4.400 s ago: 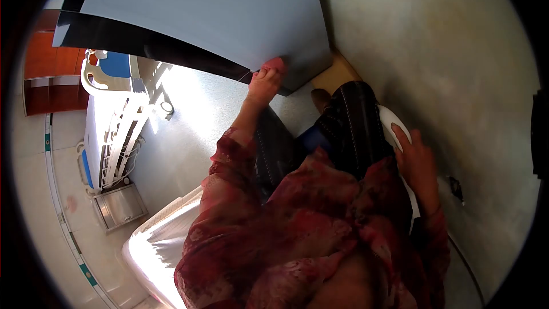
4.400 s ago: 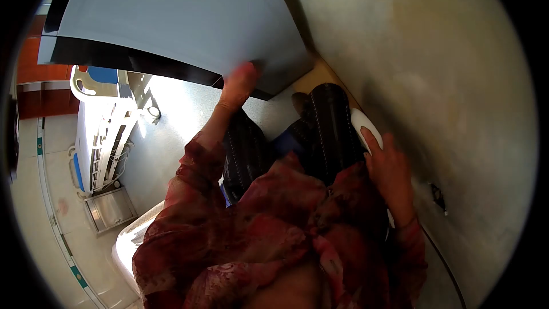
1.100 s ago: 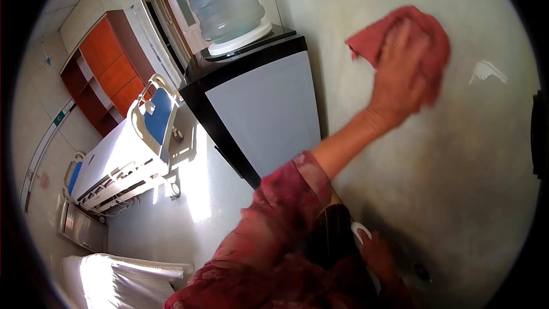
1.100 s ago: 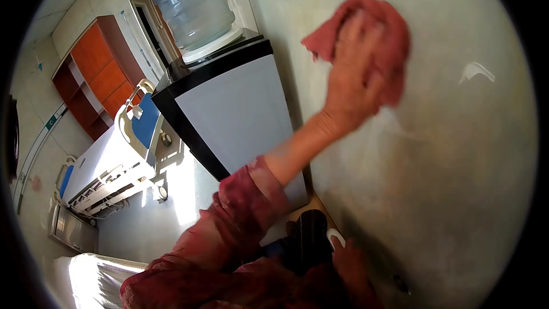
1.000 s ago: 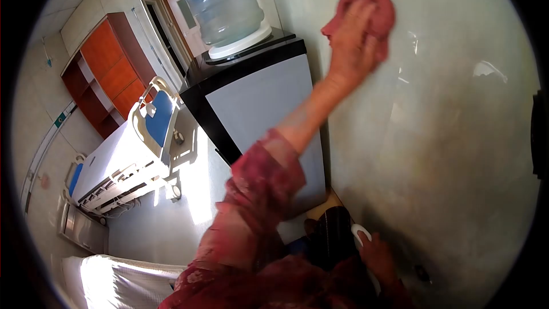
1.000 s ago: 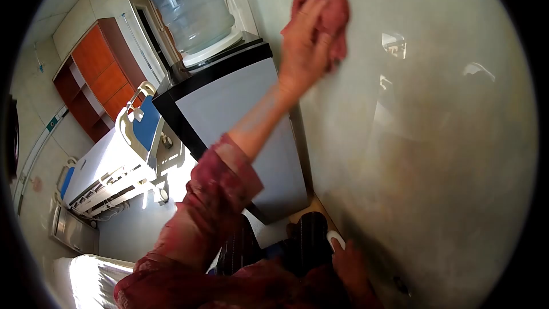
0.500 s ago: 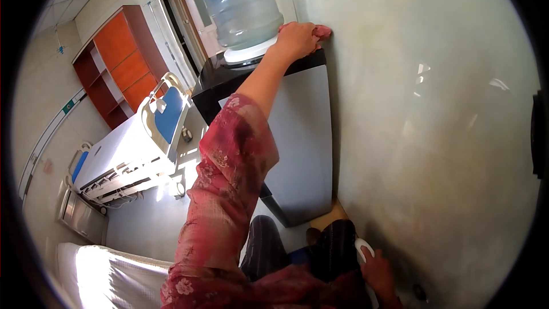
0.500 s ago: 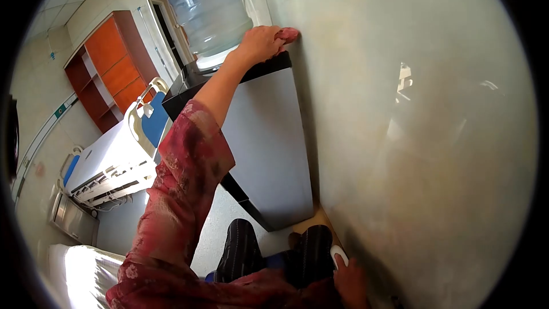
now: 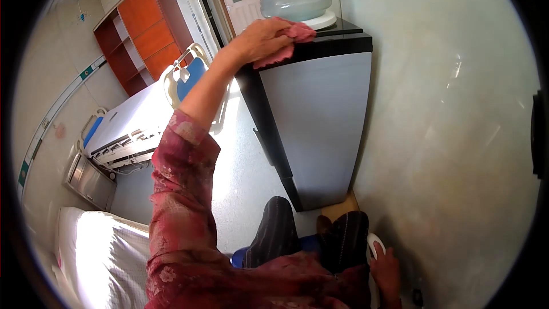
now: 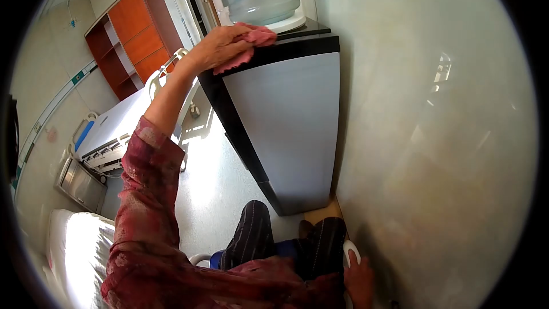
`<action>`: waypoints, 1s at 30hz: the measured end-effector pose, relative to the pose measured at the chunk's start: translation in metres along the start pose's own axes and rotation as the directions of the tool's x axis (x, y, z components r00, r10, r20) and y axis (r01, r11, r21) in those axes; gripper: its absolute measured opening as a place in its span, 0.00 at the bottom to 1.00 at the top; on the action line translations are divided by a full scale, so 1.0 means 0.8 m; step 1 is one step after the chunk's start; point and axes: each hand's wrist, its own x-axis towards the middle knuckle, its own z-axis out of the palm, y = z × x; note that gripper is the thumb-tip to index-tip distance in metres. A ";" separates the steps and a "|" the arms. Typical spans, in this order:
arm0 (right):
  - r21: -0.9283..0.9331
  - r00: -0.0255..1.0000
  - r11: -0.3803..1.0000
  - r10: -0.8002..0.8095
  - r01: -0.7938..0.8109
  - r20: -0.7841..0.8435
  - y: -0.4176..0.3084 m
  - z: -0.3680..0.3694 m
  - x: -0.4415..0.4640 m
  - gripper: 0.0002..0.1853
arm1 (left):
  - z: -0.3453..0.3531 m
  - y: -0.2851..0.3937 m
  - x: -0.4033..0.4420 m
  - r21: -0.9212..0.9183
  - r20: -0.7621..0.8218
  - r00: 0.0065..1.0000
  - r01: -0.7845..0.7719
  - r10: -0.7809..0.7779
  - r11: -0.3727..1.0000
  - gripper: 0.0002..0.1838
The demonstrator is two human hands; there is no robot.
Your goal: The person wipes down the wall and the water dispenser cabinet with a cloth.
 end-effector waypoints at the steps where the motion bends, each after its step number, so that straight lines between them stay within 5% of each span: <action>1: -0.008 1.000 1.000 -0.001 0.001 0.006 -0.004 -0.005 -0.001 0.30 | -0.015 -0.006 -0.012 -0.037 0.062 0.993 0.099 -0.097 0.994 0.19; 4: -0.035 0.998 0.998 -0.059 0.058 -0.029 -0.020 -0.021 -0.002 0.30 | -0.027 -0.072 -0.036 0.035 0.133 0.921 0.364 -0.366 0.931 0.21; 12: -0.074 0.997 0.996 -0.054 0.057 0.051 -0.033 -0.019 0.002 0.28 | 0.004 -0.183 -0.007 0.007 0.086 0.921 0.380 -0.379 0.925 0.21; 14: -0.091 0.995 0.995 -0.039 0.047 0.096 -0.028 -0.012 0.008 0.29 | 0.020 -0.211 0.011 0.104 0.095 0.856 0.499 -0.508 0.860 0.21; 21: -0.088 0.982 0.996 0.016 0.001 0.188 -0.033 -0.011 0.022 0.31 | 0.062 -0.311 0.048 0.145 0.014 0.896 0.437 -0.443 0.888 0.20; 23: -0.094 0.965 0.994 0.076 -0.054 0.252 -0.040 -0.015 0.027 0.31 | 0.069 -0.344 0.058 0.236 0.111 0.954 0.249 -0.280 0.939 0.21; 26: -0.092 0.939 0.992 0.114 -0.089 0.323 -0.042 -0.015 0.038 0.30 | 0.078 -0.368 0.067 0.381 0.150 0.953 0.191 -0.264 0.905 0.21; 30: -0.033 0.939 0.998 0.055 -0.046 0.338 -0.026 0.003 0.039 0.28 | 0.122 -0.477 0.086 0.256 0.042 0.984 0.155 -0.171 0.954 0.16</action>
